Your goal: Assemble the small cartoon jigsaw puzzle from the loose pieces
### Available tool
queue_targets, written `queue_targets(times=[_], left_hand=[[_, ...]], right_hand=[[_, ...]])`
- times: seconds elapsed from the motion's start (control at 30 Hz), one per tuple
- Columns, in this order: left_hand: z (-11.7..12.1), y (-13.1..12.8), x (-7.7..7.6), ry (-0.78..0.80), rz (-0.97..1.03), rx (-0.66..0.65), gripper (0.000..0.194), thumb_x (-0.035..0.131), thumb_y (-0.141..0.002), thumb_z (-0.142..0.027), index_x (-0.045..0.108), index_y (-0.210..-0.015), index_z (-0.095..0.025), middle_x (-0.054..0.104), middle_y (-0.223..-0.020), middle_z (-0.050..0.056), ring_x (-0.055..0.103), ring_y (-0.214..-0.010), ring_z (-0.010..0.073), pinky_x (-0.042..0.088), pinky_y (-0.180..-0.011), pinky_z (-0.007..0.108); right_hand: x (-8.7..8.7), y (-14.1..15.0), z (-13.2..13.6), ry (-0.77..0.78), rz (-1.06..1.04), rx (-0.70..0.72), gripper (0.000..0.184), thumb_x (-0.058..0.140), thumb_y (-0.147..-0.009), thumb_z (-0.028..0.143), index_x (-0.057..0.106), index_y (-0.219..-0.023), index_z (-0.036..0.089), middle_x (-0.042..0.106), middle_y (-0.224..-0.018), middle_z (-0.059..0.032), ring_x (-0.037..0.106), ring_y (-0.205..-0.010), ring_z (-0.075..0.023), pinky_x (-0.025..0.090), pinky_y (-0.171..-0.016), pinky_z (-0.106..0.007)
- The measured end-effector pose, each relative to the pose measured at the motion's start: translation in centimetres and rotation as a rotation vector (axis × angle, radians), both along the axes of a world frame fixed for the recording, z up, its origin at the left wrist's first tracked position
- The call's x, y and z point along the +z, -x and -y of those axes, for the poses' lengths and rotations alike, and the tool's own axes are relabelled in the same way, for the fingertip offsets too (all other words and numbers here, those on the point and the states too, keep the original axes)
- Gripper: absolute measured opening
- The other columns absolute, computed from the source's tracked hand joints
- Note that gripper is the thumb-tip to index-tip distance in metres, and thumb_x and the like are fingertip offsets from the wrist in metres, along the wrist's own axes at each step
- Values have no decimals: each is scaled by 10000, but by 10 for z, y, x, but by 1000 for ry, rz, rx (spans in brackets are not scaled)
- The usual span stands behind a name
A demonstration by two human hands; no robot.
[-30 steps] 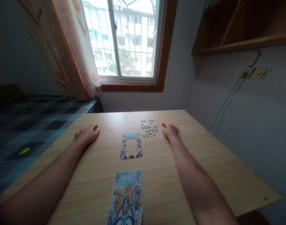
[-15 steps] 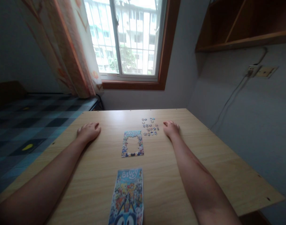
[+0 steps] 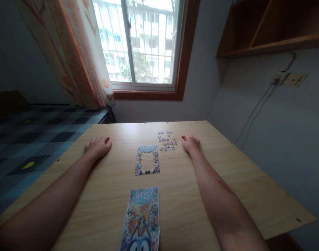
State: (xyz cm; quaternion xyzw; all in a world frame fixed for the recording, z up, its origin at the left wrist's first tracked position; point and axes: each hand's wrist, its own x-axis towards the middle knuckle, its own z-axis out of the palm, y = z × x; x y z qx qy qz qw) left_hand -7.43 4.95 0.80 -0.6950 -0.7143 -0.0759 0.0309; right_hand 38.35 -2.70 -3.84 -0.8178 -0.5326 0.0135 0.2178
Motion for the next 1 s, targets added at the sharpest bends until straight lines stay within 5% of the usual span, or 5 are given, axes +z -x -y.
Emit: queue_targets(times=[0.47,0.73,1.0], left_hand=[[-1,2,-1,-9,-3,-14,582,339,-935,-443,578,-1402,-191,545,-1480,144,482,-1340,349,360,-1105,527],[-2,1,-3,-11,-12,-1,564,340,-944,-445,588,-1392,-208,549,-1480,131,483,-1344,329,353,-1113,494],[-3,2,-5,-23,-4,-5,560,356,-939,-435,594,-1389,-202,559,-1462,145,490,-1330,337,358,-1102,515]], right_hand=[[-2,-1,-1,-29,-1,17,344,548,-903,324,734,-1192,307,668,-1354,-18,594,-1244,-246,396,-1110,-393],[-8,-5,-8,-91,-70,205,373,450,-983,284,711,-1243,222,668,-1354,-70,594,-1264,-212,410,-1108,-318],[-7,-1,-19,-22,-58,350,474,305,-1051,347,591,-1414,245,547,-1506,-38,460,-1416,-215,283,-1218,-420]])
